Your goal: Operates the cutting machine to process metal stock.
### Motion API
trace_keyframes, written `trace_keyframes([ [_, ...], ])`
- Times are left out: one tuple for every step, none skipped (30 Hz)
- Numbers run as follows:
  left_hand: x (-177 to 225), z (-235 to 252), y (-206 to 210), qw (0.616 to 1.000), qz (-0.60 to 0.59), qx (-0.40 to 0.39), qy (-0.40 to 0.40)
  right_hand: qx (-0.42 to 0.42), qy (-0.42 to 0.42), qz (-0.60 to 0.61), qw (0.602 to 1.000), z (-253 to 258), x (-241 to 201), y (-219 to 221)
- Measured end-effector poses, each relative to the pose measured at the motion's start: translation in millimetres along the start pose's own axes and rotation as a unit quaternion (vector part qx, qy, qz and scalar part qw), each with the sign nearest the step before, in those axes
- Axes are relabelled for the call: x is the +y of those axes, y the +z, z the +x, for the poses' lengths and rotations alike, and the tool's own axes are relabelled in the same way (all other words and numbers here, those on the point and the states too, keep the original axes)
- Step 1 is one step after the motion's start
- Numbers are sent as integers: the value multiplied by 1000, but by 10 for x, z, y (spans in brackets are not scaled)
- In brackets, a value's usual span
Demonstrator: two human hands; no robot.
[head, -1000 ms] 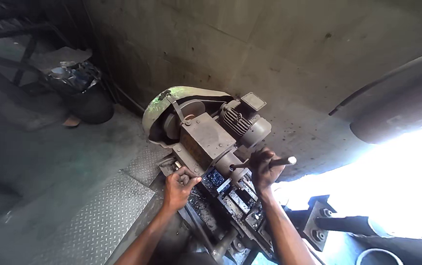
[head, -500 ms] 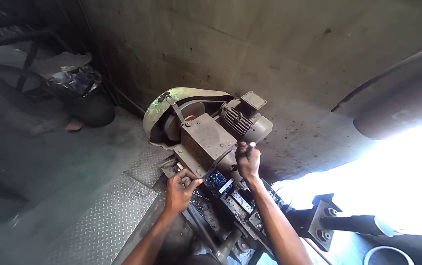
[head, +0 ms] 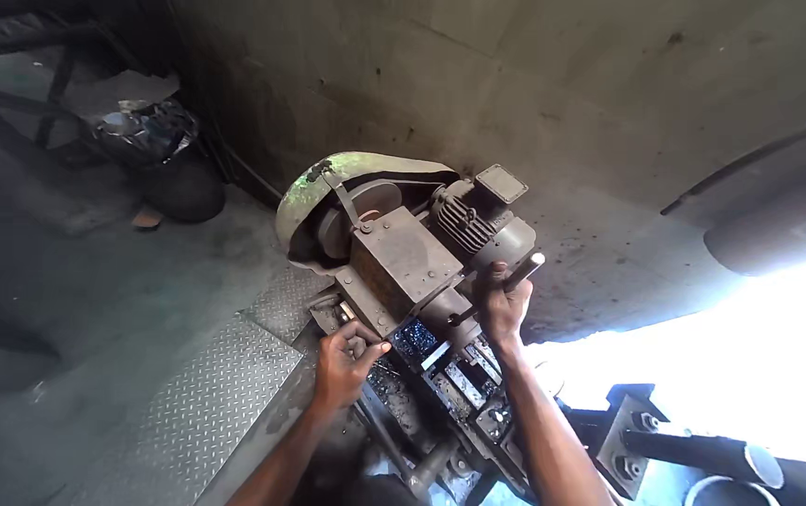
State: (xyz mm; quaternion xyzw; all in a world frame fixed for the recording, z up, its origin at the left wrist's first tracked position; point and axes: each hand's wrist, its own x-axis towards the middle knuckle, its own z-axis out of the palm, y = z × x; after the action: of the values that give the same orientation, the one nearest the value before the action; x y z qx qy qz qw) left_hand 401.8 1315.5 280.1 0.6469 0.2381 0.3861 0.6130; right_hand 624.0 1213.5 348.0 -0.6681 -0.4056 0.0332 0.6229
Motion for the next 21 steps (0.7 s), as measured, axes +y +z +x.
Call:
trace_keyframes([
  [7,1,5,1000,-2,4,1,-7,-4,-6,1000,6,4,8],
  [19,-10,6,1000,0,7,0,-13,-7,-8,1000,26,-33,4],
  [28,-36,1,1000,3,8,-4,-16,-11,0,1000,27,-103,-25],
  [33,-30,3,1000,3,7,-5,-16,-19,12,1000,50,-217,-82],
  [32,4,13,1000,0,11,-3,-8,-30,31,999,127,-365,-151],
  [29,5,21,1000,-6,14,-4,15,-38,61,997,198,-508,-231],
  [26,-11,23,1000,-10,16,-6,38,-47,92,994,250,-624,-334],
  [27,-17,20,1000,-11,16,-9,66,-56,123,989,317,-710,-438],
  [27,-19,15,1000,-9,13,-10,99,-64,147,982,399,-748,-540],
  [21,-20,11,1000,-8,11,-9,136,-67,164,975,487,-712,-648],
  [13,-18,7,1000,-5,9,-10,174,-61,168,968,570,-615,-749],
  [1,-17,2,1000,-5,8,-12,210,-50,161,963,642,-467,-839],
  [-14,-16,1,1000,-6,8,-13,246,-32,151,957,702,-291,-905],
  [-23,-14,-3,1000,-7,7,-13,281,-5,147,948,759,-113,-943],
  [-28,-15,-7,1000,-9,5,-13,302,37,144,942,785,51,-965],
  [-28,-16,-10,1000,-11,5,-13,309,87,145,936,784,190,-987],
  [-29,-11,-12,1000,-13,6,-12,314,134,151,928,786,300,-1012],
  [-32,-7,-12,1000,-10,9,-12,325,168,155,918,811,376,-1049],
  [-35,-4,-10,1000,-4,14,-14,331,196,159,909,849,428,-1092],
  [-32,-1,-12,1000,7,16,-16,330,221,164,903,893,477,-1144],
  [-33,-3,-12,1000,14,16,-17,326,244,168,898,939,526,-1199],
])
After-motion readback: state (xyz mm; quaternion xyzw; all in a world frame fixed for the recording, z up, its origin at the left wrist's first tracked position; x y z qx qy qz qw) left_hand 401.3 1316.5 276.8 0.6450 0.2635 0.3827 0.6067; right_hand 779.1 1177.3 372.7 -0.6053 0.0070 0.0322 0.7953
